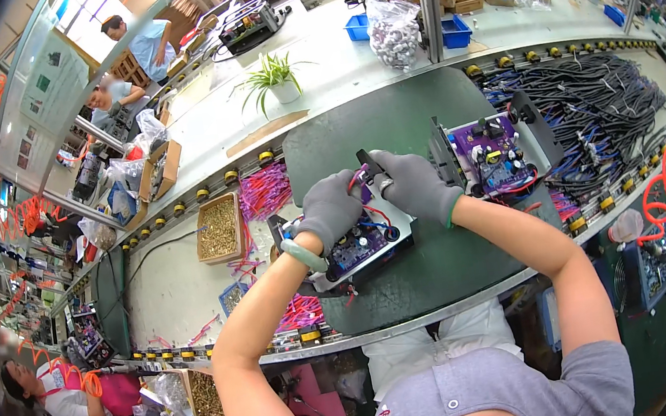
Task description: The person assembles electronic components on a workbench, using a soldering iron to secure connections on a circuit board. They handle various wires and connectors, organizing them and attaching them to the board while wearing gloves.
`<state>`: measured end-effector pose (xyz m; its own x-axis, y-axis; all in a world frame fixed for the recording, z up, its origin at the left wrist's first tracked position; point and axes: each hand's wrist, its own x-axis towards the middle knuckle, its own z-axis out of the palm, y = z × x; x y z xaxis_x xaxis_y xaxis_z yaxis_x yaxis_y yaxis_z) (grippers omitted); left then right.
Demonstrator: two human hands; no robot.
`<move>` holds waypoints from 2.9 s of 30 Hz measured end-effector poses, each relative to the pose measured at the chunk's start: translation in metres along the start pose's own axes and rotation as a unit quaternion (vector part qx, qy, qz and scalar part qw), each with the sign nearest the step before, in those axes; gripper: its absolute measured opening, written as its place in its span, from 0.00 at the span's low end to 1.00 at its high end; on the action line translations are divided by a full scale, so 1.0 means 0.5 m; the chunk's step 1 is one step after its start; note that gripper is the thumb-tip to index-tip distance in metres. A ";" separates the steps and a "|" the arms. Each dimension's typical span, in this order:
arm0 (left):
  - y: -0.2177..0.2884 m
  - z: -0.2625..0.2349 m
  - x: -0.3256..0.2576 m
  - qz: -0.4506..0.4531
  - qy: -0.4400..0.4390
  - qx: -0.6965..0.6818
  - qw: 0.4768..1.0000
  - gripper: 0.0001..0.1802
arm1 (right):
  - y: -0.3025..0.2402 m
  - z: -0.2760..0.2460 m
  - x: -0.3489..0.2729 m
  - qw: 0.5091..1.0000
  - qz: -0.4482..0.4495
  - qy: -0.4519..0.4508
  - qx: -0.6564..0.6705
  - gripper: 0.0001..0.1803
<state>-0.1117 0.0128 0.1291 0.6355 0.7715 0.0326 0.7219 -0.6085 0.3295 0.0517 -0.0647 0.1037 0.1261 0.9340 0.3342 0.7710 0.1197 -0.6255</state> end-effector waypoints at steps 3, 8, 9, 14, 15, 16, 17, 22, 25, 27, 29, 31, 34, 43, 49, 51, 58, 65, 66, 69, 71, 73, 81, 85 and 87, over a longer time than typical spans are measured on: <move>0.005 -0.039 -0.036 0.021 0.057 0.026 0.998 0.14 | -0.019 -0.011 -0.006 0.998 0.000 -0.007 -0.056 0.20; 0.008 -0.052 -0.067 0.002 0.003 -0.302 0.953 0.10 | -0.002 -0.016 0.004 0.998 0.012 -0.060 -0.032 0.22; 0.023 -0.054 -0.076 0.044 0.018 -0.287 0.957 0.10 | -0.002 -0.017 0.005 0.998 0.011 -0.060 -0.014 0.22; 0.020 -0.051 -0.039 -0.013 -0.079 -0.284 0.956 0.12 | 0.008 -0.005 0.017 0.996 -0.008 -0.084 -0.030 0.30; 0.011 -0.050 -0.031 -0.036 -0.094 -0.261 0.960 0.12 | -0.003 -0.008 0.018 0.994 0.002 -0.097 -0.053 0.31; 0.006 -0.052 -0.026 -0.059 -0.108 -0.238 0.963 0.13 | -0.014 -0.016 0.017 0.991 0.011 -0.110 -0.075 0.32; 0.003 -0.056 -0.024 -0.037 -0.103 -0.191 0.975 0.13 | -0.027 -0.025 0.017 0.987 0.020 -0.123 -0.097 0.33; -0.012 -0.020 -0.019 0.019 0.029 -0.081 0.996 0.11 | -0.054 -0.052 0.019 0.968 0.055 -0.176 -0.169 0.37; -0.030 -0.005 -0.023 -0.002 0.032 -0.122 0.992 0.12 | -0.049 -0.047 0.015 0.973 0.050 -0.164 -0.152 0.37; -0.033 -0.001 -0.023 -0.011 0.030 -0.137 0.990 0.12 | -0.047 -0.043 0.012 0.975 0.049 -0.160 -0.149 0.37; -0.019 0.001 -0.019 -0.018 0.029 -0.117 0.993 0.12 | -0.046 -0.043 0.013 0.976 0.054 -0.157 -0.143 0.36; 0.024 -0.011 -0.016 -0.028 0.032 -0.063 0.997 0.12 | -0.047 -0.048 0.013 0.976 0.058 -0.159 -0.136 0.36; 0.004 0.006 -0.014 -0.013 0.071 -0.069 0.995 0.12 | -0.051 -0.052 0.012 0.976 0.053 -0.163 -0.132 0.35; -0.018 0.007 -0.015 -0.022 0.044 -0.122 0.991 0.10 | -0.038 -0.043 0.013 0.981 0.043 -0.147 -0.118 0.34; -0.007 0.001 0.001 0.046 0.053 -0.017 0.997 0.07 | -0.036 -0.033 0.008 0.984 0.032 -0.131 -0.118 0.34; -0.006 -0.002 0.009 0.071 0.056 0.014 0.996 0.07 | -0.042 -0.029 0.008 0.985 0.033 -0.124 -0.119 0.33; 0.051 -0.030 0.026 0.057 0.009 0.183 0.981 0.07 | -0.029 -0.014 0.017 0.990 0.043 -0.087 -0.100 0.28; 0.115 -0.031 -0.011 0.186 0.187 0.226 0.938 0.22 | -0.043 -0.171 -0.093 0.981 -0.100 -0.043 0.162 0.26; 0.139 -0.030 -0.009 0.177 0.168 0.194 0.950 0.24 | -0.033 -0.208 -0.107 0.988 -0.104 0.006 0.117 0.26; 0.205 -0.006 0.003 0.163 0.062 0.140 0.975 0.33 | 0.046 -0.320 -0.117 0.986 -0.088 0.138 -0.006 0.24; 0.242 0.001 0.032 0.130 -0.104 0.089 0.982 0.38 | 0.134 -0.391 -0.125 0.980 0.041 0.186 -0.050 0.24; 0.257 -0.001 0.055 0.111 -0.228 0.040 0.967 0.46 | 0.240 -0.391 -0.145 0.973 0.191 0.130 -0.015 0.24; 0.201 -0.024 0.025 0.056 -0.252 0.006 0.966 0.53 | 0.277 -0.306 -0.154 0.977 0.202 0.060 -0.029 0.32; 0.128 -0.066 -0.014 -0.006 -0.281 -0.015 0.960 0.55 | 0.162 -0.251 -0.147 0.969 0.242 0.002 -0.044 0.37; 0.073 -0.065 -0.042 -0.018 -0.256 -0.021 0.966 0.56 | 0.149 -0.233 -0.142 0.976 0.204 -0.025 0.073 0.35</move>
<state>-0.1074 -0.0196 0.1711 0.6697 0.5921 -0.4482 0.7415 -0.5660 0.3603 0.1729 -0.1614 0.1153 0.3706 0.9288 0.0037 0.5648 -0.2222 -0.7947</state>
